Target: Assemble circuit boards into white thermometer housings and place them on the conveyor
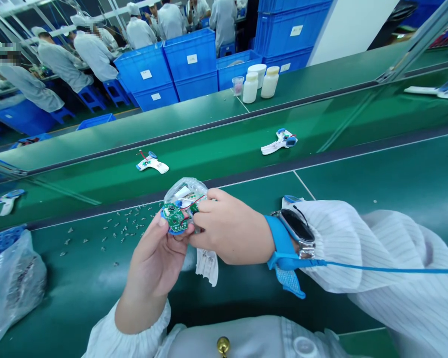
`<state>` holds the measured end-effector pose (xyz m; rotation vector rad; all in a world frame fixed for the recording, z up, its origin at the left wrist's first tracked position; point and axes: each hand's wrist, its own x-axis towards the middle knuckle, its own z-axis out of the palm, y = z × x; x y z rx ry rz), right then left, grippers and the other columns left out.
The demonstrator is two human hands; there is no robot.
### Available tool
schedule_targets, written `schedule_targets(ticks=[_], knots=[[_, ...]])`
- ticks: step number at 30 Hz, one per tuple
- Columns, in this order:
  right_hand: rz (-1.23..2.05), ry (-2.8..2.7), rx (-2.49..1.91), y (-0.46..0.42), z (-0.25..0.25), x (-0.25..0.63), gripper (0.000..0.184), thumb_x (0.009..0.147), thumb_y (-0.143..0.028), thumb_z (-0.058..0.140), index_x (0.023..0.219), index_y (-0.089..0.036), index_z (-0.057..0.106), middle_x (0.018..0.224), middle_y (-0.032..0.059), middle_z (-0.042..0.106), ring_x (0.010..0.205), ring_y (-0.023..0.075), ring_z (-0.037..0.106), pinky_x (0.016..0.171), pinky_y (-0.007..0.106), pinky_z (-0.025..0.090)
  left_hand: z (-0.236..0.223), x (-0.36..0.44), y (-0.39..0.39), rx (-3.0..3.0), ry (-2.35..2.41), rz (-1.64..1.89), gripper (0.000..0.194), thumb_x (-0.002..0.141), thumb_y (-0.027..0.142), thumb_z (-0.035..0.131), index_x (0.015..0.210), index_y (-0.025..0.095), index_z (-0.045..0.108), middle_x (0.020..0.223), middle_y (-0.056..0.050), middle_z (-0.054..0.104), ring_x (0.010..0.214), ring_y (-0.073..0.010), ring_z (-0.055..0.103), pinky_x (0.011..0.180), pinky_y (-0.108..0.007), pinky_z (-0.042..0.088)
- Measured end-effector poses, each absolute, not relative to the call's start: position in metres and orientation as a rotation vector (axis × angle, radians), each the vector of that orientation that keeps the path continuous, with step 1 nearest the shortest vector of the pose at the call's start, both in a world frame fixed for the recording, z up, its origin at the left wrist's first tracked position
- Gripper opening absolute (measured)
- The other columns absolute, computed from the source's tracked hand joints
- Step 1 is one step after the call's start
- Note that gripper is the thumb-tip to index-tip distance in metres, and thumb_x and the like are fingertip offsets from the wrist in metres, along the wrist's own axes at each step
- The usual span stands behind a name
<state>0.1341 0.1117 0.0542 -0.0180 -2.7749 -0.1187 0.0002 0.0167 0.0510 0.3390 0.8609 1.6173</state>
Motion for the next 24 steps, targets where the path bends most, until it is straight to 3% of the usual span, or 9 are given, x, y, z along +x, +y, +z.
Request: schedule_targets(ticks=[17, 20, 24], knots=[[0.186, -3.154, 0.086, 0.118, 0.070, 0.130, 0.017, 0.076, -0.015, 0.061, 0.060, -0.022, 0.060, 0.063, 0.0022, 0.053, 0.068, 0.0180, 0.039, 0.063, 0.035, 0.012, 0.045, -0.002, 0.018, 0.348, 0.991, 1.491, 0.025, 0.067, 0.027, 0.080, 0.086, 0.017, 0.066, 0.078, 0.000, 0.070, 0.063, -0.0103, 0.065, 0.065, -0.018, 0.053], [0.359, -3.098, 0.106, 0.123, 0.070, 0.134, 0.019, 0.080, -0.015, 0.055, 0.064, -0.022, 0.063, 0.064, 0.0023, 0.054, 0.067, 0.0170, 0.040, 0.064, 0.034, 0.017, 0.045, -0.002, 0.018, 0.373, 0.997, 1.480, 0.024, 0.070, 0.026, 0.077, 0.090, 0.017, 0.066, 0.079, 0.000, 0.067, 0.065, -0.0101, 0.062, 0.065, -0.019, 0.052], [0.868, -2.846, 0.104, 0.128, 0.069, 0.140, 0.021, 0.086, -0.013, 0.048, 0.076, -0.017, 0.065, 0.080, 0.0045, 0.059, 0.075, 0.0144, 0.047, 0.074, 0.032, 0.030, 0.044, -0.003, 0.017, 0.412, 1.000, 1.482, 0.023, 0.074, 0.026, 0.075, 0.092, 0.016, 0.065, 0.075, 0.001, 0.061, 0.064, -0.0090, 0.056, 0.061, -0.019, 0.048]])
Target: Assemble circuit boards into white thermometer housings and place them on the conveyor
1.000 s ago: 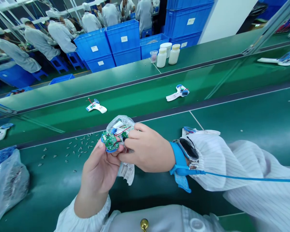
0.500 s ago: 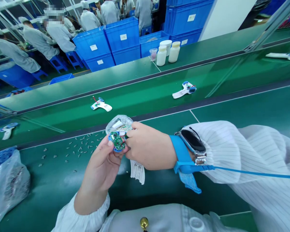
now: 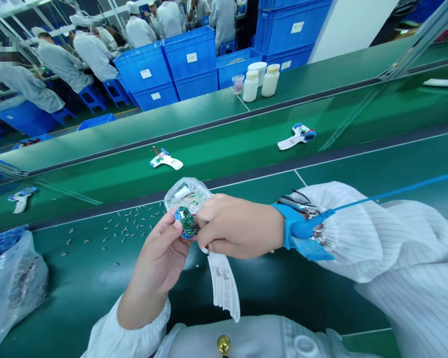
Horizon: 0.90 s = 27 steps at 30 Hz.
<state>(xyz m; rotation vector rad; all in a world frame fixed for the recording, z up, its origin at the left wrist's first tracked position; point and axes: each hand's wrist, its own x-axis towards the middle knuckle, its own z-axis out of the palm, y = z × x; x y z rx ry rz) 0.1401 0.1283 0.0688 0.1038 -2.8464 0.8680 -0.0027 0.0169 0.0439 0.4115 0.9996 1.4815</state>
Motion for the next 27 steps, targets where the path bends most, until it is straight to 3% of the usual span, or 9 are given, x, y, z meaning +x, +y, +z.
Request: schedule_targets(ticks=[4, 9, 14, 21, 27], knots=[[1.291, -2.548, 0.022, 0.128, 0.065, 0.146, 0.023, 0.092, -0.013, 0.041, 0.077, -0.013, 0.059, 0.083, 0.0062, 0.063, 0.085, 0.0136, 0.050, 0.084, 0.029, 0.036, 0.044, -0.002, 0.016, 0.496, 1.002, 1.472, 0.025, 0.073, 0.030, 0.076, 0.090, 0.017, 0.065, 0.072, 0.001, 0.060, 0.064, -0.0103, 0.054, 0.059, -0.021, 0.046], [1.541, -2.335, -0.323, 0.123, 0.064, 0.151, 0.027, 0.093, -0.021, 0.044, 0.069, -0.014, 0.056, 0.070, 0.0031, 0.057, 0.080, 0.0132, 0.048, 0.072, 0.024, 0.038, 0.043, 0.000, 0.010, 0.639, 1.000, 1.442, 0.028, 0.072, 0.033, 0.078, 0.094, 0.021, 0.066, 0.079, 0.000, 0.060, 0.066, -0.0110, 0.053, 0.060, -0.023, 0.047], [1.341, -2.401, -0.304, 0.118, 0.073, 0.146, 0.025, 0.085, -0.014, 0.051, 0.061, -0.014, 0.058, 0.056, -0.0011, 0.051, 0.067, 0.0108, 0.043, 0.067, 0.024, 0.034, 0.039, 0.002, 0.002, 0.769, 0.977, 1.451, 0.027, 0.077, 0.032, 0.074, 0.102, 0.027, 0.065, 0.082, 0.000, 0.059, 0.066, -0.0107, 0.051, 0.054, -0.019, 0.042], [0.956, -2.516, -0.290, 0.110, 0.085, 0.145, 0.026, 0.079, -0.010, 0.048, 0.054, -0.014, 0.053, 0.052, -0.0017, 0.050, 0.060, 0.0101, 0.037, 0.069, 0.030, 0.028, 0.041, 0.000, -0.007, 0.915, 1.038, 1.424, 0.032, 0.081, 0.030, 0.070, 0.113, 0.031, 0.063, 0.074, 0.001, 0.056, 0.063, -0.0111, 0.051, 0.053, -0.019, 0.045], [0.776, -2.634, -0.336, 0.105, 0.094, 0.146, 0.030, 0.080, -0.010, 0.046, 0.050, -0.015, 0.048, 0.051, -0.0008, 0.047, 0.062, 0.0122, 0.032, 0.068, 0.033, 0.024, 0.045, 0.002, -0.010, 0.914, 1.052, 1.410, 0.033, 0.082, 0.028, 0.069, 0.114, 0.033, 0.064, 0.094, -0.002, 0.066, 0.078, -0.0133, 0.060, 0.065, -0.020, 0.051]])
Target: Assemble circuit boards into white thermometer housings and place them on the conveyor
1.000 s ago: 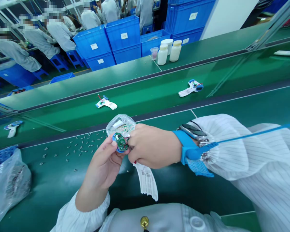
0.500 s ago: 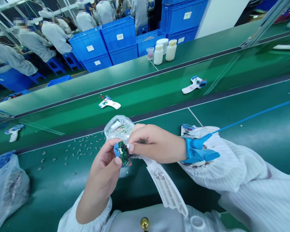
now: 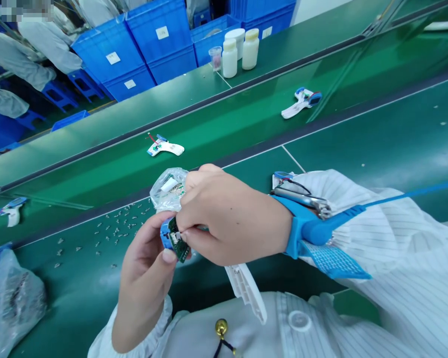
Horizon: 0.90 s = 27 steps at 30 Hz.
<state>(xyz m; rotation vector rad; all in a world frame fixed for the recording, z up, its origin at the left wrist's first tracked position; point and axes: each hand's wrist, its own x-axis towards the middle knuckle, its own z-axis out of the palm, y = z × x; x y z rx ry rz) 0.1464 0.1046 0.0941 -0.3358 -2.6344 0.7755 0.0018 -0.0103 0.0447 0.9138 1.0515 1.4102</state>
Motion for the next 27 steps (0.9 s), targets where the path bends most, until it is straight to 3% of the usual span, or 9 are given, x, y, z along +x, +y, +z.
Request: schedule_targets(ticks=[8, 14, 19, 22, 27], knots=[[0.763, -2.701, -0.316, 0.106, 0.100, 0.148, 0.032, 0.079, -0.010, 0.045, 0.048, -0.016, 0.045, 0.050, -0.0003, 0.046, 0.060, 0.0132, 0.028, 0.066, 0.035, 0.021, 0.053, 0.004, -0.011, 0.831, 1.113, 1.377, 0.031, 0.080, 0.031, 0.071, 0.110, 0.032, 0.068, 0.087, -0.003, 0.069, 0.072, -0.0149, 0.061, 0.059, -0.022, 0.051], [0.747, -2.752, -0.307, 0.107, 0.103, 0.147, 0.031, 0.079, -0.010, 0.046, 0.048, -0.016, 0.044, 0.051, 0.0000, 0.047, 0.059, 0.0134, 0.027, 0.064, 0.034, 0.019, 0.051, 0.001, -0.013, 0.852, 1.123, 1.351, 0.031, 0.081, 0.032, 0.070, 0.112, 0.033, 0.066, 0.093, -0.004, 0.071, 0.078, -0.0157, 0.064, 0.066, -0.023, 0.052], [0.600, -2.841, -0.317, 0.108, 0.104, 0.146, 0.034, 0.081, -0.014, 0.045, 0.048, -0.017, 0.043, 0.052, 0.0013, 0.045, 0.059, 0.0137, 0.025, 0.064, 0.035, 0.019, 0.052, 0.002, -0.012, 0.868, 1.198, 1.335, 0.030, 0.082, 0.031, 0.069, 0.112, 0.033, 0.066, 0.099, -0.003, 0.070, 0.086, -0.0160, 0.064, 0.075, -0.024, 0.053], [0.478, -2.911, -0.327, 0.107, 0.104, 0.146, 0.037, 0.084, -0.017, 0.043, 0.047, -0.017, 0.041, 0.052, 0.0022, 0.042, 0.059, 0.0143, 0.026, 0.064, 0.036, 0.020, 0.054, 0.002, -0.012, 0.949, 1.305, 1.317, 0.031, 0.082, 0.032, 0.069, 0.112, 0.033, 0.065, 0.096, -0.002, 0.069, 0.081, -0.0147, 0.062, 0.070, -0.022, 0.051], [0.473, -2.984, -0.307, 0.109, 0.107, 0.141, 0.038, 0.083, -0.018, 0.044, 0.046, -0.017, 0.038, 0.053, 0.0021, 0.043, 0.058, 0.0135, 0.026, 0.064, 0.036, 0.022, 0.056, -0.001, -0.015, 1.259, 1.541, 1.171, 0.036, 0.086, 0.032, 0.062, 0.122, 0.031, 0.060, 0.109, -0.006, 0.064, 0.085, -0.0206, 0.058, 0.076, -0.031, 0.047]])
